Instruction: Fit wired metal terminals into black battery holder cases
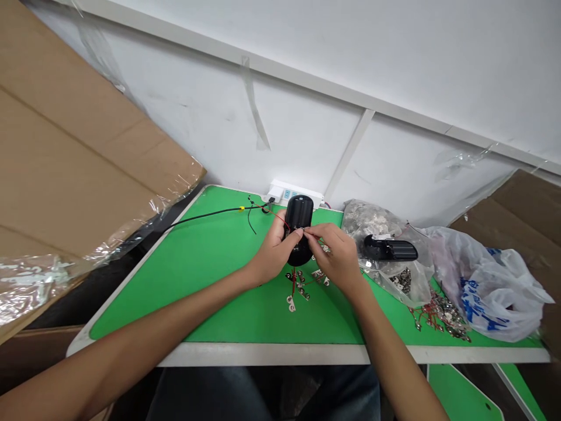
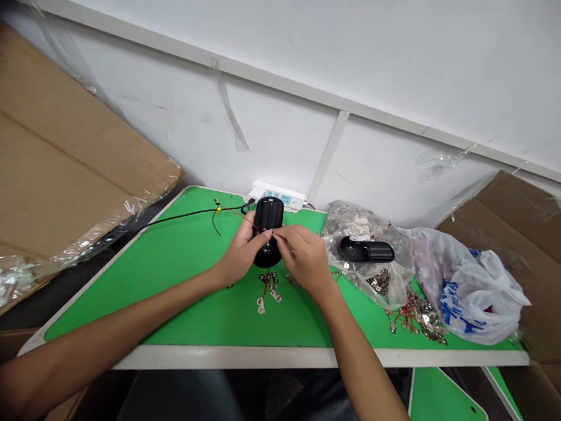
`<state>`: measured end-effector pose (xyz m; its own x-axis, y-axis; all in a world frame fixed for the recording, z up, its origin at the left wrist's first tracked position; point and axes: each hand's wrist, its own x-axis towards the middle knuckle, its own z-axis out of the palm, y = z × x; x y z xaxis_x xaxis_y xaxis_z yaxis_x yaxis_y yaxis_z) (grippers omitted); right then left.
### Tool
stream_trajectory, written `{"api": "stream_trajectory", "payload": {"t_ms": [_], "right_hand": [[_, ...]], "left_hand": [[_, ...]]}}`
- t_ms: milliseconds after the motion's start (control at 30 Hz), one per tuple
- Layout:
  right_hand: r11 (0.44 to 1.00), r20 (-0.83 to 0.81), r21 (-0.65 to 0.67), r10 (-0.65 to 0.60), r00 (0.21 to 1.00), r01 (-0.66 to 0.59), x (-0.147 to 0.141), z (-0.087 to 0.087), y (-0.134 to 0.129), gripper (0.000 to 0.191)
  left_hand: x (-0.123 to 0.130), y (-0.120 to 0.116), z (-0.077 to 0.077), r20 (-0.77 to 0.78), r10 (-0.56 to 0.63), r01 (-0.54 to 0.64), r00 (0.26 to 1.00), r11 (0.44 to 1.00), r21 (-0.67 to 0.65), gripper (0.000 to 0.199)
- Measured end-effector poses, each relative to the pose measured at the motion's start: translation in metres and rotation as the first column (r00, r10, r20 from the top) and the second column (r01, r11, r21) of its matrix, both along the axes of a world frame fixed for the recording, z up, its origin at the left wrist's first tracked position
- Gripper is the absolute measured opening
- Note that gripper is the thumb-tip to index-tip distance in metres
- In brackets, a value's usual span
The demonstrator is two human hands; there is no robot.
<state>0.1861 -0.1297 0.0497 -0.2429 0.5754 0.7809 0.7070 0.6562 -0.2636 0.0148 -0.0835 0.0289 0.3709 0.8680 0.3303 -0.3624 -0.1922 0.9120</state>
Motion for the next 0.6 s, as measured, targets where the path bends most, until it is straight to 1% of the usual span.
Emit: {"api": "stream_trajectory", "payload": {"t_ms": [133,233,400,600], "right_hand": [[1.000,-0.031,0.007,-0.009,0.999,0.010,-0.0012,0.0023,-0.0006,0.015],[1.000,-0.038,-0.005,-0.017,0.999,0.017,-0.0009,0.0030,-0.0004,0.014],[1.000,-0.014,-0.005,-0.023,1.000,0.022,0.0007,0.0005,0.0004,0.013],[0.995,-0.017,-0.088,-0.057,0.998,0.055,-0.0007,-0.0002,0.0000,0.016]], "left_hand": [[0.0003,-0.0004,0.0017,0.049,-0.041,0.043,0.998,0.997,-0.059,0.045],[-0.0001,0.0010,0.0001,0.044,-0.055,0.057,0.998,0.996,-0.062,0.047],[0.0020,0.0038,-0.0051,0.045,-0.056,0.060,0.997,0.995,-0.082,0.044],[0.0066,0.0035,-0.0025,0.061,-0.023,0.033,0.998,0.985,-0.172,0.044]]}}
